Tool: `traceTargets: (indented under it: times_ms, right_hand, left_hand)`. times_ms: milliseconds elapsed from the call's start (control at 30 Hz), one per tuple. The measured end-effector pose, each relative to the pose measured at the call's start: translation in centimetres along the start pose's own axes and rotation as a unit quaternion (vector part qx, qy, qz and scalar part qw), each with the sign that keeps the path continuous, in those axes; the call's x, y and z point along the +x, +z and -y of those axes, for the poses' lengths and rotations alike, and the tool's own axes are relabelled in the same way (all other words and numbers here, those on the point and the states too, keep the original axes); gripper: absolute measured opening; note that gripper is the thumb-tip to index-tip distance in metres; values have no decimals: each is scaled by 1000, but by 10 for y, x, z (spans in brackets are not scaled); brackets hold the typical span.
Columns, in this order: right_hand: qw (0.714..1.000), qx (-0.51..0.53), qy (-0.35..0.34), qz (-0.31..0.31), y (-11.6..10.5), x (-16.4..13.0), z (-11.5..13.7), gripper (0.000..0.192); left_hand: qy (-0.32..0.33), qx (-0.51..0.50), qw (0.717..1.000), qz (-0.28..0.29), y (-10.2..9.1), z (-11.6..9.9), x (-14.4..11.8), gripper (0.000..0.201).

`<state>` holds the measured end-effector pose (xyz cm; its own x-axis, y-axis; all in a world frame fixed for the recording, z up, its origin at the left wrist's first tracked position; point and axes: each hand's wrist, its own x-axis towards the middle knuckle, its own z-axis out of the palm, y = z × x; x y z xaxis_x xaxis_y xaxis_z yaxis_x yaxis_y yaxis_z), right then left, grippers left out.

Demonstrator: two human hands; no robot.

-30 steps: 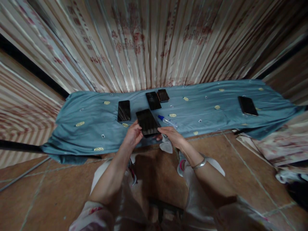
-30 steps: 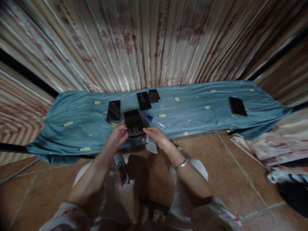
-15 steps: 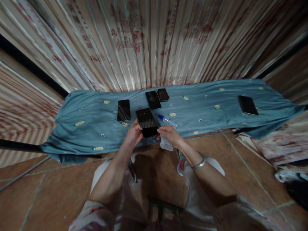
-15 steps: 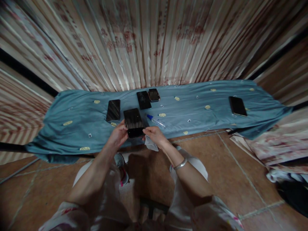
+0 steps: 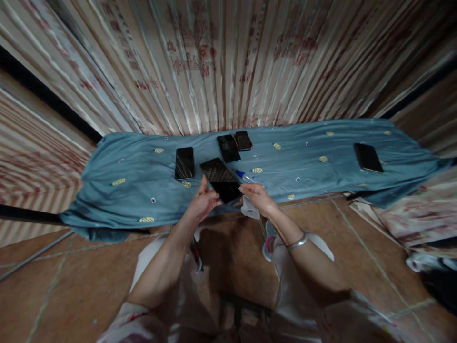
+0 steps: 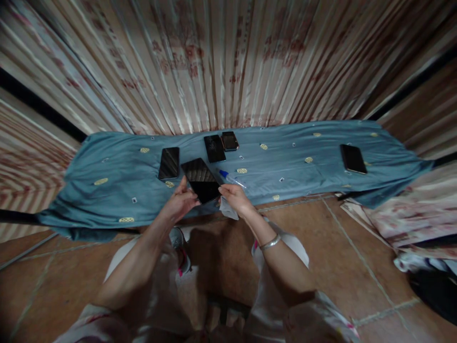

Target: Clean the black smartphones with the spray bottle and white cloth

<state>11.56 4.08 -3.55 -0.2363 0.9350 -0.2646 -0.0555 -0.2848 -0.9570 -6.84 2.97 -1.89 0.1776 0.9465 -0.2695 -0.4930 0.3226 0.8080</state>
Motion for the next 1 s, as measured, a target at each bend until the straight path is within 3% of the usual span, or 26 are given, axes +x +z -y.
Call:
traceTargets:
  times_ms: [267, 600, 733, 867, 1000]
  right_hand:
    - [1000, -1, 12, -20, 4, 2, -1, 42]
    - [998, -50, -8, -44, 2, 7, -11, 40]
    - [1000, -9, 2, -21, 3, 6, -10, 37]
    - [999, 36, 13, 20, 3, 2, -3, 43]
    - [998, 47, 19, 36, 3, -2, 1, 42]
  left_hand:
    - [9, 35, 999, -36, -10, 10, 5, 106]
    - [52, 34, 998, -5, -6, 15, 8, 113]
    - [41, 37, 998, -18, -6, 13, 7, 112]
    - [25, 14, 999, -41, -5, 5, 8, 92]
    - [52, -38, 994, -85, -8, -4, 14, 39]
